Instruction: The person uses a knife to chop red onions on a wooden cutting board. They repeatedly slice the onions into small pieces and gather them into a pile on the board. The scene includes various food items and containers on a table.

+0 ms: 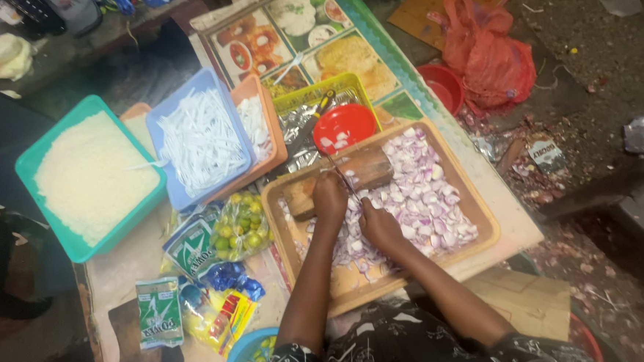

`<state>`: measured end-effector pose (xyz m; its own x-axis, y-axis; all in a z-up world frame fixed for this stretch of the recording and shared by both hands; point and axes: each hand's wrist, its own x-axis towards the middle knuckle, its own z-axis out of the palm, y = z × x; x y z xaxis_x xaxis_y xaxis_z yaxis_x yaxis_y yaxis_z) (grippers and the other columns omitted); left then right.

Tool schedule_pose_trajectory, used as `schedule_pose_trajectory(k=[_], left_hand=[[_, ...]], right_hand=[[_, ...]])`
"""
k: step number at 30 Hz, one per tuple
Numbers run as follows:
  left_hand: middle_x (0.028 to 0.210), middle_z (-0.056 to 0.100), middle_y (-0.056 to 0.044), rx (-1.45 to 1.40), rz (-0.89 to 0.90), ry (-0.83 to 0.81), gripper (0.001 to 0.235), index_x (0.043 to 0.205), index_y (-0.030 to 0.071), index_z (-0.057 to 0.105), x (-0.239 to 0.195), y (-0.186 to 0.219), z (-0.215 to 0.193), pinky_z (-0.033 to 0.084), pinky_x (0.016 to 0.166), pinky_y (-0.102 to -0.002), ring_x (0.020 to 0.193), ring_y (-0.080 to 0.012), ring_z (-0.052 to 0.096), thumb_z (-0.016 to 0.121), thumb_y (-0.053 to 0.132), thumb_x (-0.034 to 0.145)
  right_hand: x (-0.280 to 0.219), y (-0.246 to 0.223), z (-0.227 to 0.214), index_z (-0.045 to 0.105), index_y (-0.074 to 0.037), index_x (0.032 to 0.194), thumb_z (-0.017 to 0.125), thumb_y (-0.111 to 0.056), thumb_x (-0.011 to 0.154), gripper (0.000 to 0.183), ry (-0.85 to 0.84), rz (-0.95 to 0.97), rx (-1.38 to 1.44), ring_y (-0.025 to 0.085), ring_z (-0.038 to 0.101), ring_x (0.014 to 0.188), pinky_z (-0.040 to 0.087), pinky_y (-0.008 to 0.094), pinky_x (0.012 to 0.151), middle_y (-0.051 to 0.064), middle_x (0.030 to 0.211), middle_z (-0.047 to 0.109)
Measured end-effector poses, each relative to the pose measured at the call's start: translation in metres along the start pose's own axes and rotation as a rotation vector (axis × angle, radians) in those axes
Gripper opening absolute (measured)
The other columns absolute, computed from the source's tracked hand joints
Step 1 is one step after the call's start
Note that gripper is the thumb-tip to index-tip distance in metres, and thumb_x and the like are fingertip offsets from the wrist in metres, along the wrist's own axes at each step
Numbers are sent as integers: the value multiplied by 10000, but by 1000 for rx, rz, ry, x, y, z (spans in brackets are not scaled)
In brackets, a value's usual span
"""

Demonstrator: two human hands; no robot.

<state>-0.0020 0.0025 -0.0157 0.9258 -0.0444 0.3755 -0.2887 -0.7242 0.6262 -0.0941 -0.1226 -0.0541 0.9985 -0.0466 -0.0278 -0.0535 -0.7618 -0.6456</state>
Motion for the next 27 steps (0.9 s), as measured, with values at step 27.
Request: schedule_pose_trajectory(k=[27], left_hand=[[913, 674, -216, -19, 18, 22, 89, 791, -6, 700, 2, -1, -2, 535, 817, -491, 876, -418, 661, 632, -22, 735]], right_hand=[[9, -11, -2, 512, -28, 1253, 558, -168, 907, 375, 9, -50, 20, 511, 670, 720, 518, 614, 685, 296, 741, 683]])
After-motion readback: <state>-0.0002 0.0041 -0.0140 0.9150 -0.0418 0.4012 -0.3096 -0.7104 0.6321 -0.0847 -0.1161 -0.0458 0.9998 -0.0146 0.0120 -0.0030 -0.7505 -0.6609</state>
